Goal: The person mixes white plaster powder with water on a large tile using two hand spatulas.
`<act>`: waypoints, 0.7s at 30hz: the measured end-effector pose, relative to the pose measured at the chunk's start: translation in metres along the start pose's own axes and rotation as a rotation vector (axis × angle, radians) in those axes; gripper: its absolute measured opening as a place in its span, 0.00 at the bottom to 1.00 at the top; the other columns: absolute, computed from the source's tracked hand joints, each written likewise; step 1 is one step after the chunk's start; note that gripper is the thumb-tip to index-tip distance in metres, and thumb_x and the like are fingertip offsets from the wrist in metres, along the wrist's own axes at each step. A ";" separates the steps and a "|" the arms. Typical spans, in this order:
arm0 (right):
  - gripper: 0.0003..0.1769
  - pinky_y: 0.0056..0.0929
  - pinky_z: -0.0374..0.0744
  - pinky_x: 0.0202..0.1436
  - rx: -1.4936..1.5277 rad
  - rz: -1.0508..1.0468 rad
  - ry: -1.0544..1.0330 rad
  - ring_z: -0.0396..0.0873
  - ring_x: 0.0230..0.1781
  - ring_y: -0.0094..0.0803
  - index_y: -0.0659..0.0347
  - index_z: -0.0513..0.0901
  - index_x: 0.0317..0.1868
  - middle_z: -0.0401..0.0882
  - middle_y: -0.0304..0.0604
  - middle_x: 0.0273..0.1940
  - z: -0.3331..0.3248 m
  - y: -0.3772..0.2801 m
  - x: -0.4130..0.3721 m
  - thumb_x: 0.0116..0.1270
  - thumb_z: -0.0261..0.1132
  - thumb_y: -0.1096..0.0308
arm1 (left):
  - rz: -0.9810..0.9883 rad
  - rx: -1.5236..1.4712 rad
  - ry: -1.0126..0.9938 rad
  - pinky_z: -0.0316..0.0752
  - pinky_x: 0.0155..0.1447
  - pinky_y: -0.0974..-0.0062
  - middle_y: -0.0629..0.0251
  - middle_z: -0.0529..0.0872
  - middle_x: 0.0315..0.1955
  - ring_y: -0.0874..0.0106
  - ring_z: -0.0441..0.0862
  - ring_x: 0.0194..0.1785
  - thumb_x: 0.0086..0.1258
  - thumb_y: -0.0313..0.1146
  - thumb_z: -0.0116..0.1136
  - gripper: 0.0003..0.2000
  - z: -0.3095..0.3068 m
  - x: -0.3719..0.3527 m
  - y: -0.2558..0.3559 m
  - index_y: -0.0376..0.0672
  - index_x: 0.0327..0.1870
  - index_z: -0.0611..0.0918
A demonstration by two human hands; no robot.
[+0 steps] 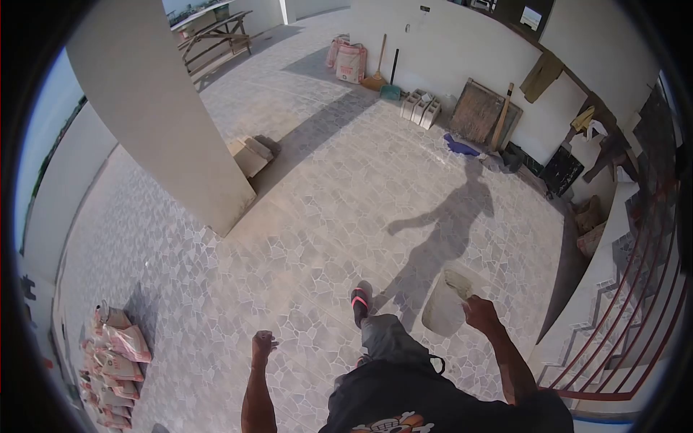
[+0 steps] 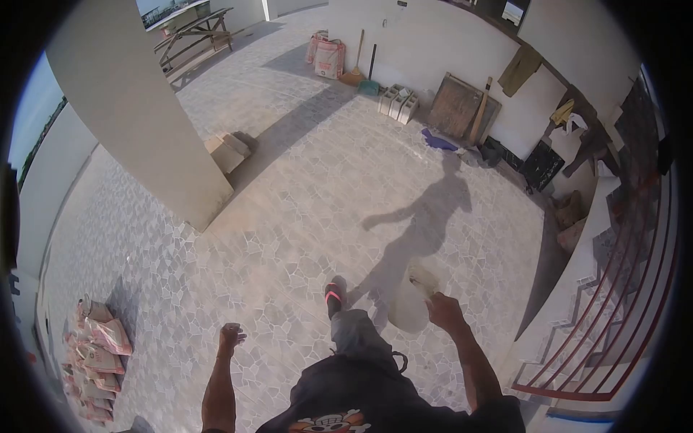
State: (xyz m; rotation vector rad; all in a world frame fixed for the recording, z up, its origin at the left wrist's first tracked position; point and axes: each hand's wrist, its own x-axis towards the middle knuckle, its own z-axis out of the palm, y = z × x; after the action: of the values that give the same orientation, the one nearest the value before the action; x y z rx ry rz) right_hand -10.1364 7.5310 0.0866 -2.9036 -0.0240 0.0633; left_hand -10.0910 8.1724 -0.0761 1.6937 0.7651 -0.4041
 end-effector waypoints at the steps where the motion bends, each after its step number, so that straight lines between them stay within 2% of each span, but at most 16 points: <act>1: 0.09 0.45 0.80 0.35 0.004 -0.003 -0.010 0.81 0.30 0.51 0.63 0.80 0.34 0.79 0.52 0.31 0.003 -0.005 0.027 0.64 0.65 0.65 | 0.061 0.022 0.006 0.80 0.31 0.73 0.56 0.83 0.37 0.65 0.87 0.33 0.70 0.35 0.51 0.13 -0.005 0.036 0.029 0.35 0.49 0.76; 3: 0.09 0.45 0.80 0.36 0.033 0.001 -0.001 0.81 0.31 0.51 0.63 0.80 0.34 0.79 0.53 0.31 0.016 -0.013 0.079 0.64 0.65 0.65 | 0.086 -0.003 0.038 0.80 0.31 0.73 0.56 0.84 0.36 0.65 0.87 0.33 0.70 0.35 0.51 0.13 -0.011 0.085 0.087 0.35 0.49 0.75; 8: 0.11 0.46 0.79 0.35 0.061 -0.007 -0.039 0.81 0.31 0.52 0.63 0.80 0.32 0.79 0.53 0.29 0.017 -0.035 0.228 0.63 0.66 0.63 | -0.061 -0.051 0.035 0.83 0.42 0.64 0.52 0.82 0.43 0.58 0.86 0.40 0.69 0.38 0.54 0.17 0.000 0.159 0.173 0.37 0.54 0.74; 12: 0.10 0.43 0.79 0.33 -0.010 -0.054 -0.059 0.81 0.28 0.47 0.58 0.79 0.32 0.79 0.48 0.29 0.003 -0.055 0.351 0.66 0.63 0.61 | -0.039 -0.204 -0.157 0.82 0.49 0.63 0.47 0.78 0.49 0.55 0.85 0.46 0.71 0.41 0.53 0.22 0.067 0.198 0.274 0.34 0.59 0.70; 16: 0.11 0.43 0.79 0.33 0.035 -0.068 -0.012 0.81 0.30 0.47 0.59 0.80 0.31 0.79 0.49 0.30 -0.017 -0.082 0.475 0.66 0.62 0.61 | 0.137 -0.305 -0.545 0.81 0.54 0.59 0.50 0.79 0.48 0.55 0.84 0.48 0.72 0.52 0.55 0.29 0.157 0.279 0.398 0.35 0.62 0.69; 18: 0.11 0.43 0.79 0.34 0.021 -0.082 0.001 0.81 0.30 0.47 0.59 0.80 0.31 0.79 0.48 0.30 -0.039 -0.103 0.548 0.66 0.62 0.61 | 0.049 -0.426 -0.686 0.80 0.55 0.59 0.51 0.78 0.52 0.58 0.83 0.52 0.70 0.56 0.56 0.32 0.210 0.337 0.441 0.34 0.60 0.70; 20: 0.09 0.42 0.78 0.31 -0.008 -0.112 0.043 0.80 0.27 0.46 0.60 0.79 0.30 0.77 0.47 0.27 -0.051 -0.118 0.620 0.64 0.65 0.64 | -0.235 -0.256 -0.782 0.77 0.60 0.54 0.43 0.73 0.59 0.53 0.79 0.58 0.67 0.60 0.57 0.40 0.258 0.389 0.508 0.31 0.66 0.64; 21: 0.09 0.41 0.78 0.30 -0.019 -0.126 0.062 0.79 0.26 0.46 0.60 0.79 0.29 0.75 0.47 0.26 -0.059 -0.128 0.656 0.63 0.66 0.65 | -0.317 -0.295 -0.880 0.76 0.61 0.53 0.42 0.70 0.62 0.51 0.77 0.60 0.66 0.62 0.57 0.44 0.276 0.412 0.536 0.31 0.68 0.60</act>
State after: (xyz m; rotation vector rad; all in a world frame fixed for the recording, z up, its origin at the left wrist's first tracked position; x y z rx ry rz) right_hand -9.4797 7.6554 0.1465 -2.9135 -0.1977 -0.0491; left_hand -9.3945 7.9622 -0.0188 0.9577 0.3931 -1.1041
